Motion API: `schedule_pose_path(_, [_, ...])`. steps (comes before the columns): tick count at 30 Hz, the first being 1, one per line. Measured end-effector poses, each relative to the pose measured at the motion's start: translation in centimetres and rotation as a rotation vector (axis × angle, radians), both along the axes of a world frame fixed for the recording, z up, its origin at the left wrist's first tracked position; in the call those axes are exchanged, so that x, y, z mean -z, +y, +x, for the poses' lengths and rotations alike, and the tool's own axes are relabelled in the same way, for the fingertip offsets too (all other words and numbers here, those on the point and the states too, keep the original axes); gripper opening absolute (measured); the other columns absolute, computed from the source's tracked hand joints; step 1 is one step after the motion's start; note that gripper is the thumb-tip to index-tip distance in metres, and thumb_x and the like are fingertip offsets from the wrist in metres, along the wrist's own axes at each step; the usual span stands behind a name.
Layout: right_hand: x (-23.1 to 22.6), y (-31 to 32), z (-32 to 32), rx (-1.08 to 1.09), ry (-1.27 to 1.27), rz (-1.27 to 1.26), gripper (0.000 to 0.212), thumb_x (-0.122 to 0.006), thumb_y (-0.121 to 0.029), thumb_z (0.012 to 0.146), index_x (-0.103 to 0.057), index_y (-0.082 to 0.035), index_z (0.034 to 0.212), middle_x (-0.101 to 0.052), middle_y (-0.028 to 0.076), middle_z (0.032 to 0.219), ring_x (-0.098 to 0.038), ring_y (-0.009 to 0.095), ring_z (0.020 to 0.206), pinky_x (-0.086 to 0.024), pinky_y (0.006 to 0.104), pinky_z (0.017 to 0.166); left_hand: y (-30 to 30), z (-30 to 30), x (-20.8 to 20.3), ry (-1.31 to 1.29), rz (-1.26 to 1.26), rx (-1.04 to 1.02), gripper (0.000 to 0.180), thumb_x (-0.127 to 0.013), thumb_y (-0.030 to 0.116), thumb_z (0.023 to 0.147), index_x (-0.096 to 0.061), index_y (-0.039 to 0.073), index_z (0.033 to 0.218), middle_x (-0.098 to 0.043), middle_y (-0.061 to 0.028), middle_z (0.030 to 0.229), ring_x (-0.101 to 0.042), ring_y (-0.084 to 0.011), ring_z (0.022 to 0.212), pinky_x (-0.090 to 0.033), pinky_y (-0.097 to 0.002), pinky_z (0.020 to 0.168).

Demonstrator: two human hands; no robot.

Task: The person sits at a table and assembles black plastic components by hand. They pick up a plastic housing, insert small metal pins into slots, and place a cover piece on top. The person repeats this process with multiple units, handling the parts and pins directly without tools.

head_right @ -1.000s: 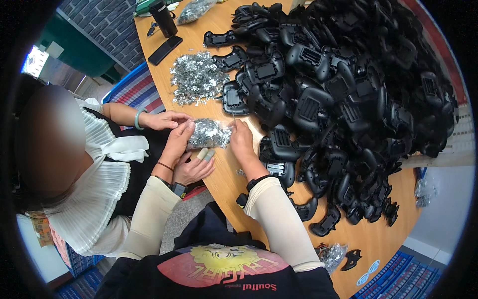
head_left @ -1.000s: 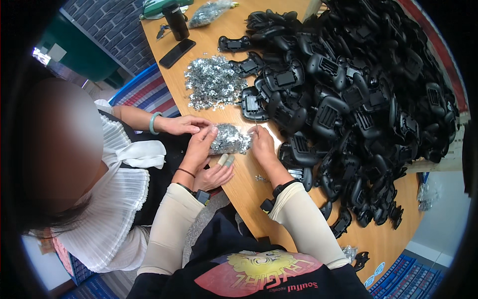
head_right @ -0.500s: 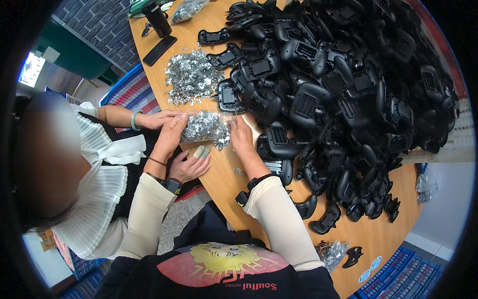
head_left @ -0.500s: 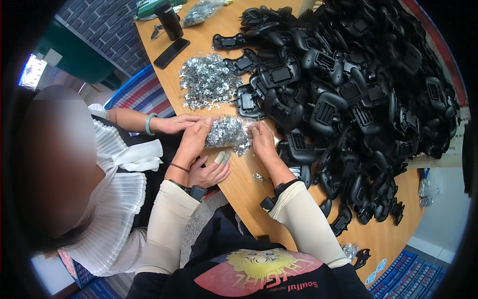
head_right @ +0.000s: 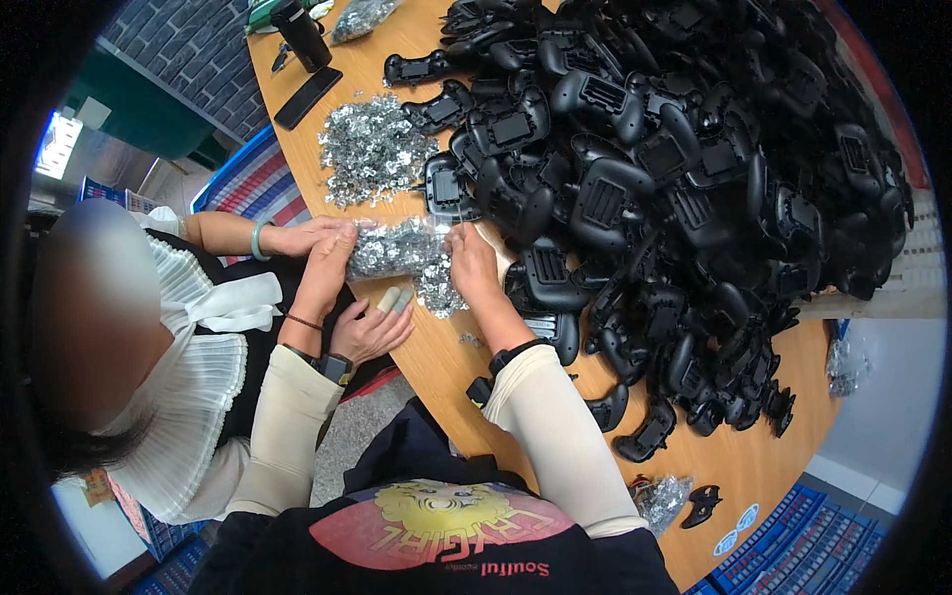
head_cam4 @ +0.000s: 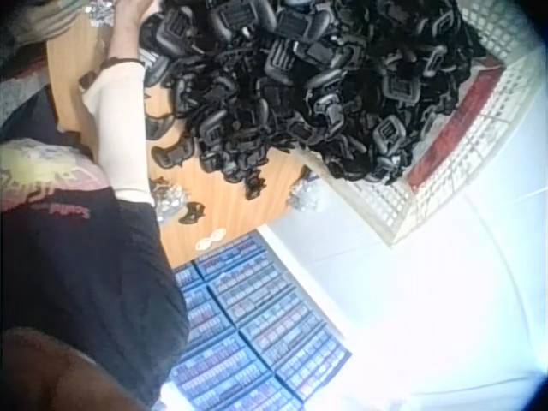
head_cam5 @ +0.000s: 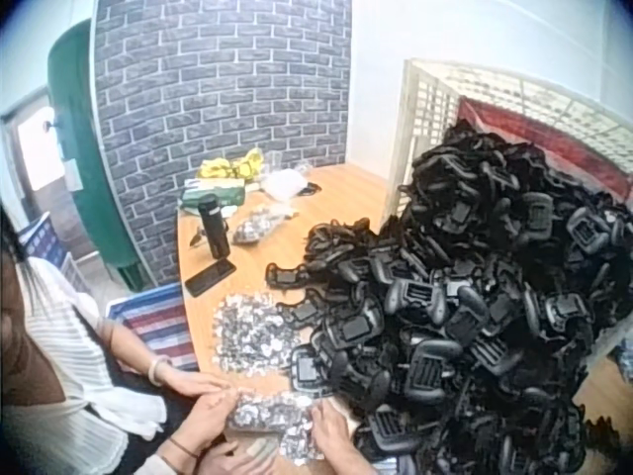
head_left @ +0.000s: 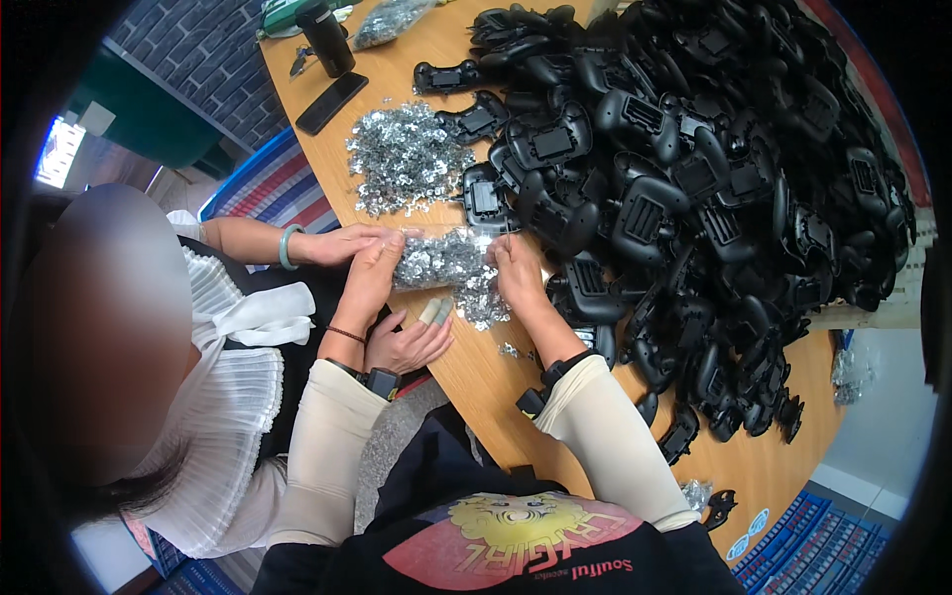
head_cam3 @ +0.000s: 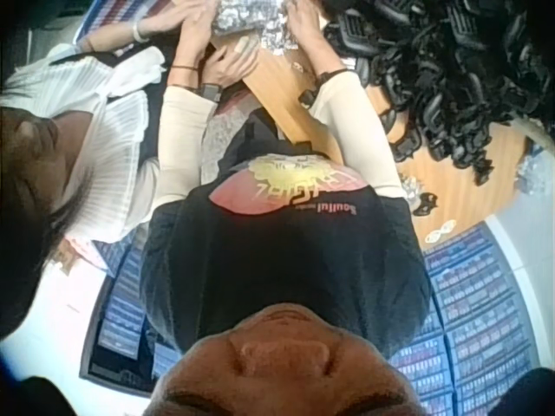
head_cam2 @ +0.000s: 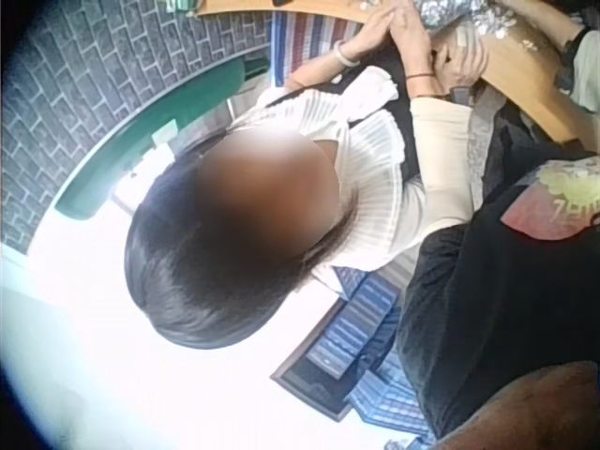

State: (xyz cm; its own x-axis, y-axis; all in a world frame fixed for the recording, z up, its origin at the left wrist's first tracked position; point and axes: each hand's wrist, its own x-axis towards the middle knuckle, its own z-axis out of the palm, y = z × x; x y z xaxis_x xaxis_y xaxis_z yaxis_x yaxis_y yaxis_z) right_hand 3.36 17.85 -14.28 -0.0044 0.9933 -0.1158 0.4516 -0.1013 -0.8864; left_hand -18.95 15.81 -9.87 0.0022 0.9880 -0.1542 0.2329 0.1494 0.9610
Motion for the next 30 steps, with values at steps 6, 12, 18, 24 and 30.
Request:
schedule_pose_path(6, [-0.2, 0.5, 0.2, -0.004, -0.036, 0.006, 0.014, -0.045, -0.007, 0.09, -0.055, 0.001, 0.093, -0.063, 0.014, 0.084, -0.061, 0.024, 0.079, -0.048, 0.0344, 0.071, 0.3, 0.2, 1.0, -0.253, -0.057, -0.062, 0.03, -0.045, 0.022, 0.097, -0.061, -0.002, 0.105, -0.062, -0.0019, 0.096, -0.055, -0.01, 0.089, -0.045, -0.0241, 0.078])
schedule_pose_path(12, [-3.6, 0.6, -0.3, -0.104, -0.18, 0.068, 0.013, -0.046, -0.009, 0.088, -0.055, -0.001, 0.09, -0.064, 0.019, 0.085, -0.06, 0.037, 0.082, -0.046, 0.0432, 0.072, -0.1, -1.4, 2.7, 0.149, 0.07, -0.078, 0.032, -0.045, 0.024, 0.096, -0.059, -0.002, 0.108, -0.062, -0.0044, 0.1, -0.055, -0.0128, 0.093, -0.045, -0.0267, 0.083])
schedule_pose_path(18, [-4.0, 0.9, -0.4, -0.124, -0.094, 0.045, 0.014, -0.045, -0.01, 0.088, -0.056, -0.001, 0.089, -0.063, 0.019, 0.08, -0.06, 0.037, 0.079, -0.045, 0.0434, 0.069, -0.6, -1.5, 1.7, -0.362, -0.045, -0.172, 0.034, -0.044, 0.026, 0.096, -0.056, -0.002, 0.112, -0.061, -0.006, 0.103, -0.056, -0.015, 0.096, -0.045, -0.0289, 0.085])
schedule_pose_path(24, [-4.0, 1.2, -0.5, -0.199, -0.137, 0.054, 0.014, -0.046, -0.008, 0.09, -0.056, 0.001, 0.092, -0.064, 0.013, 0.078, -0.064, 0.021, 0.071, -0.048, 0.0323, 0.062, -1.0, -1.4, 1.8, -0.703, -0.159, -0.19, 0.037, -0.044, 0.028, 0.096, -0.054, -0.002, 0.115, -0.06, -0.0076, 0.106, -0.056, -0.0172, 0.099, -0.045, -0.0311, 0.088])
schedule_pose_path(30, [-7.4, 1.5, -2.0, -0.298, -0.212, 0.173, 0.012, -0.048, -0.008, 0.084, -0.058, -0.002, 0.086, -0.062, 0.02, 0.079, -0.059, 0.039, 0.077, -0.045, 0.0465, 0.068, -1.3, -2.0, 4.0, -0.955, -0.29, -0.199, 0.045, -0.039, 0.035, 0.096, -0.048, -0.001, 0.122, -0.056, -0.0103, 0.116, -0.054, -0.021, 0.107, -0.045, -0.0355, 0.092])
